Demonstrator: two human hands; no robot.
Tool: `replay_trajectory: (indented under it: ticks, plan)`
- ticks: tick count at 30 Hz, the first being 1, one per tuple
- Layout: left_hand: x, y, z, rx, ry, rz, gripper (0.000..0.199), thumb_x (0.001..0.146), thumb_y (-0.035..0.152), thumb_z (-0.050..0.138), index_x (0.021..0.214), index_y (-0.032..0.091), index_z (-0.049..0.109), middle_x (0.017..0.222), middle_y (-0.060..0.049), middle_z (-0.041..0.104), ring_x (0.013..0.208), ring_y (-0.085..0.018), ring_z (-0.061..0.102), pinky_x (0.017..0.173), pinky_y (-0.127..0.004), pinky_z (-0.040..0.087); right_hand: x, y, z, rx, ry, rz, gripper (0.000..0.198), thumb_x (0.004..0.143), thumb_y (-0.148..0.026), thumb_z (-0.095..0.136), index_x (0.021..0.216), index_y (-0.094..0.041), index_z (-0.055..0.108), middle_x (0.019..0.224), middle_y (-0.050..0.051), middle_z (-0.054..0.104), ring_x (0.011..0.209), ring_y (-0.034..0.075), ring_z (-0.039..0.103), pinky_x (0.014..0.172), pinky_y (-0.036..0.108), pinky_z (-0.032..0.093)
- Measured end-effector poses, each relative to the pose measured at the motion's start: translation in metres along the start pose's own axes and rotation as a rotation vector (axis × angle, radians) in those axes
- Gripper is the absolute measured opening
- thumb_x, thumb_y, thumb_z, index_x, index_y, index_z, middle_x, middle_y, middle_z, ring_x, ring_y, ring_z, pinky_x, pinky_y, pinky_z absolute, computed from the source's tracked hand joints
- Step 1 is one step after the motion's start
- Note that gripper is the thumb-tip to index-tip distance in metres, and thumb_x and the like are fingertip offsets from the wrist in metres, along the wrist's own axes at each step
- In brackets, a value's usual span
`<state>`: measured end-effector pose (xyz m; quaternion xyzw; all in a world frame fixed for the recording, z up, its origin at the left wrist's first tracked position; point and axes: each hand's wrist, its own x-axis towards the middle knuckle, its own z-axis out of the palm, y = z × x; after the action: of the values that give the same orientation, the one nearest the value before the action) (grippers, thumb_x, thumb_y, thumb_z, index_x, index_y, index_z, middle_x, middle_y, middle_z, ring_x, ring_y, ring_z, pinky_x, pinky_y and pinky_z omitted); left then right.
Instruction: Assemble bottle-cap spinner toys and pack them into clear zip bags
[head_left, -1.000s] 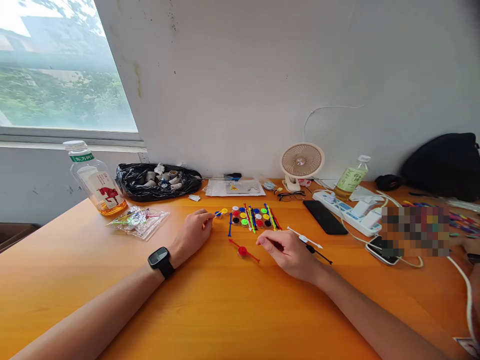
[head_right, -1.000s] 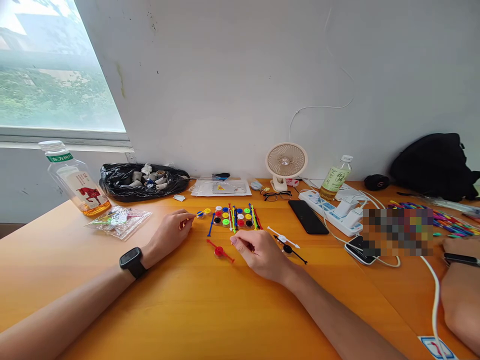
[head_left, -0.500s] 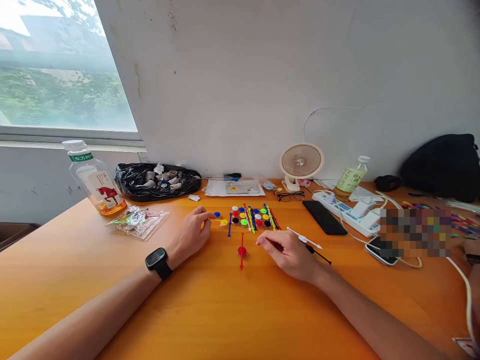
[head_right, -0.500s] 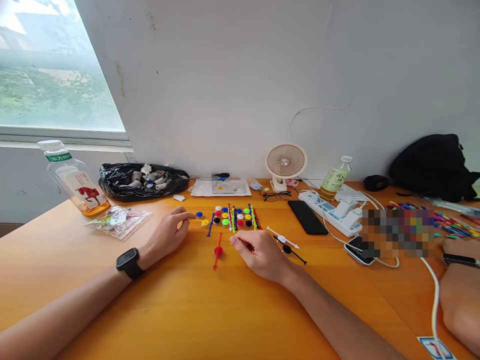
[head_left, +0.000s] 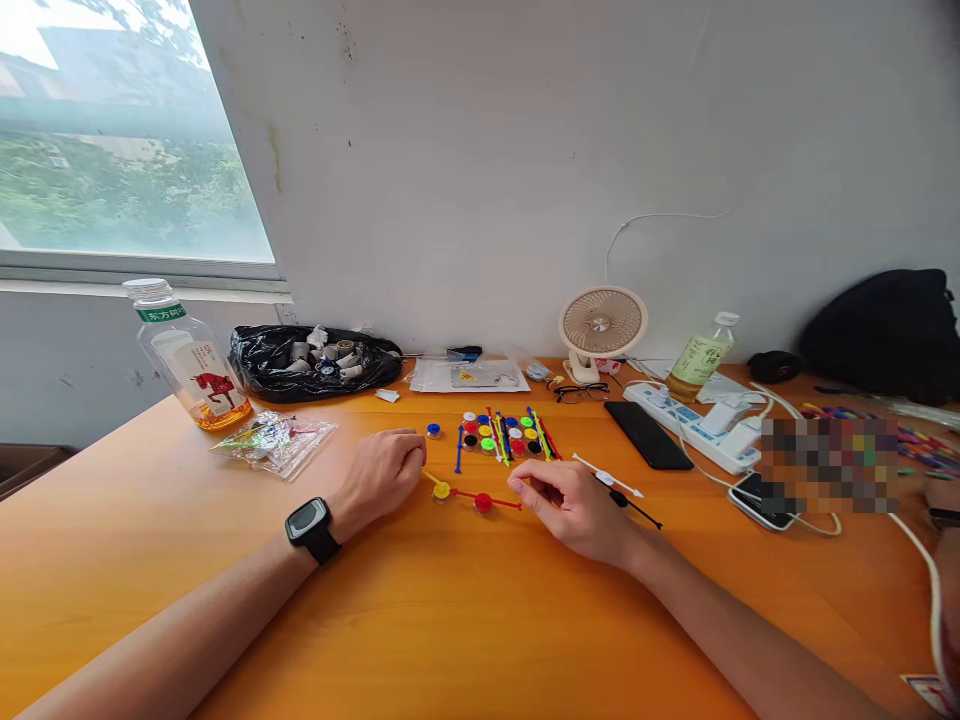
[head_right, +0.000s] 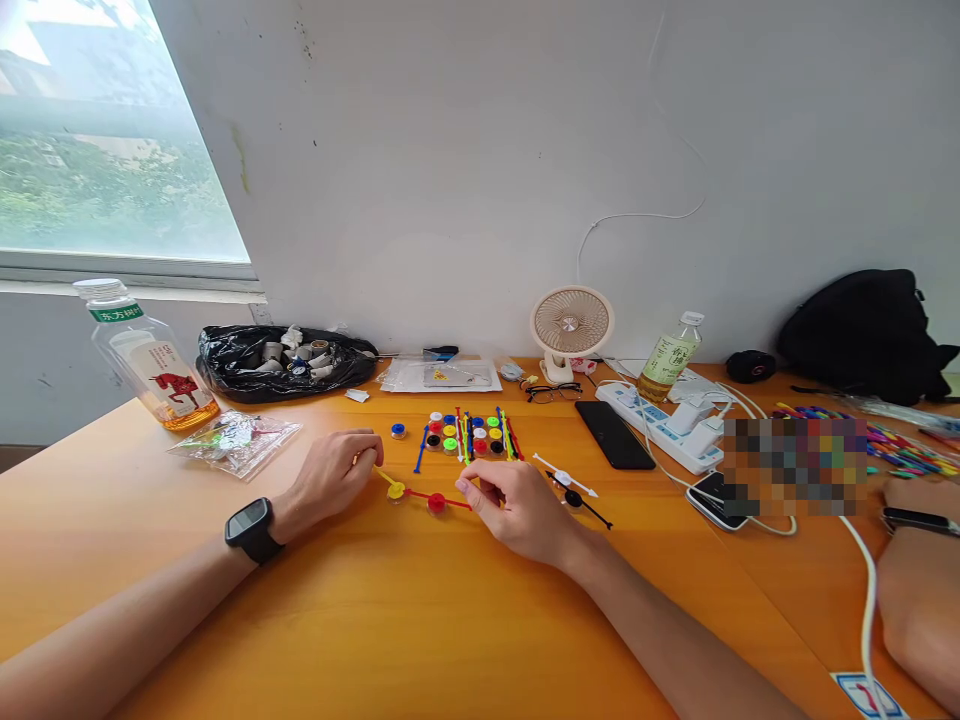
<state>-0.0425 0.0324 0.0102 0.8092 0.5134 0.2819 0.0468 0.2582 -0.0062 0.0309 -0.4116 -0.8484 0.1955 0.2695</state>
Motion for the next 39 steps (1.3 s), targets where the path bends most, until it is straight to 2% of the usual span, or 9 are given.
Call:
replay_trajectory:
  ticks: [7, 11, 14, 17, 20, 24, 27, 34, 39]
  plan:
    - [-0.002, 0.006, -0.002, -0.015, -0.053, 0.005, 0.027, 0.085, 0.014, 0.045, 0.062, 0.022, 0.056, 0.064, -0.004, 0.066, 0.058, -0.019, 0.057, 0.059, -0.03, 0.03, 0.001, 0.0, 0.001, -0.031, -0.016, -0.028, 0.024, 0.106, -0.038, 0.053, 0.102, -0.022, 0.07, 0.081, 0.001, 0.069, 0.07, 0.015, 0.057, 0.069, 0.029, 0.043]
    - [-0.005, 0.013, -0.002, -0.059, -0.073, 0.033, 0.026, 0.085, 0.014, 0.044, 0.065, 0.022, 0.057, 0.065, -0.003, 0.065, 0.06, -0.019, 0.056, 0.061, -0.03, 0.033, 0.001, -0.003, 0.001, -0.01, -0.031, -0.139, 0.019, 0.102, -0.034, 0.06, 0.113, -0.024, 0.071, 0.103, 0.006, 0.07, 0.096, 0.021, 0.063, 0.09, 0.035, 0.049]
    - [-0.008, 0.018, -0.001, -0.109, -0.089, 0.059, 0.024, 0.086, 0.013, 0.043, 0.071, 0.021, 0.06, 0.07, -0.003, 0.067, 0.063, -0.019, 0.058, 0.063, -0.03, 0.037, 0.0, -0.006, 0.003, 0.028, -0.109, -0.199, 0.024, 0.099, -0.031, 0.065, 0.122, -0.028, 0.072, 0.126, 0.008, 0.065, 0.118, 0.024, 0.061, 0.106, 0.039, 0.047]
    - [-0.009, 0.022, 0.001, -0.157, -0.114, 0.112, 0.023, 0.087, 0.012, 0.044, 0.078, 0.021, 0.063, 0.077, -0.004, 0.069, 0.068, -0.019, 0.06, 0.066, -0.029, 0.041, -0.001, -0.007, 0.005, 0.051, -0.191, -0.194, 0.031, 0.097, -0.031, 0.068, 0.128, -0.029, 0.071, 0.136, 0.008, 0.062, 0.124, 0.025, 0.06, 0.11, 0.04, 0.046]
    - [-0.011, 0.025, 0.002, -0.199, -0.153, 0.178, 0.024, 0.09, 0.011, 0.045, 0.086, 0.021, 0.066, 0.086, -0.005, 0.07, 0.074, -0.02, 0.063, 0.07, -0.029, 0.045, -0.001, -0.006, 0.004, 0.032, -0.204, -0.179, 0.026, 0.099, -0.032, 0.066, 0.124, -0.027, 0.072, 0.127, 0.008, 0.067, 0.116, 0.024, 0.063, 0.103, 0.039, 0.05]
    - [-0.015, 0.03, 0.004, -0.23, -0.204, 0.251, 0.028, 0.095, 0.011, 0.044, 0.103, 0.021, 0.069, 0.097, -0.007, 0.07, 0.083, -0.02, 0.066, 0.077, -0.03, 0.049, 0.001, -0.004, -0.001, -0.05, -0.141, -0.159, 0.015, 0.101, -0.033, 0.063, 0.105, -0.023, 0.075, 0.107, 0.007, 0.071, 0.1, 0.022, 0.064, 0.091, 0.037, 0.051]
    - [-0.017, 0.034, 0.006, -0.248, -0.219, 0.269, 0.031, 0.098, 0.012, 0.044, 0.113, 0.022, 0.069, 0.103, -0.007, 0.071, 0.086, -0.02, 0.067, 0.079, -0.03, 0.051, 0.002, -0.001, -0.006, -0.124, -0.098, -0.131, 0.021, 0.102, -0.036, 0.062, 0.092, -0.022, 0.075, 0.095, 0.006, 0.07, 0.092, 0.021, 0.062, 0.083, 0.035, 0.049]
    - [-0.018, 0.036, 0.006, -0.231, -0.22, 0.278, 0.028, 0.096, 0.011, 0.046, 0.107, 0.022, 0.069, 0.101, -0.007, 0.07, 0.081, -0.019, 0.066, 0.075, -0.028, 0.05, 0.003, 0.003, -0.011, -0.303, -0.063, -0.037, 0.037, 0.103, -0.035, 0.058, 0.069, -0.02, 0.067, 0.08, 0.004, 0.065, 0.078, 0.018, 0.058, 0.07, 0.032, 0.041]
    - [-0.018, 0.035, 0.005, -0.184, -0.21, 0.294, 0.028, 0.095, 0.011, 0.047, 0.107, 0.022, 0.07, 0.099, -0.007, 0.07, 0.078, -0.019, 0.066, 0.073, -0.03, 0.05, 0.001, 0.007, -0.02, -0.346, -0.103, -0.034, 0.019, 0.088, -0.016, 0.062, 0.07, -0.021, 0.063, 0.079, 0.002, 0.066, 0.072, 0.017, 0.058, 0.067, 0.031, 0.035]
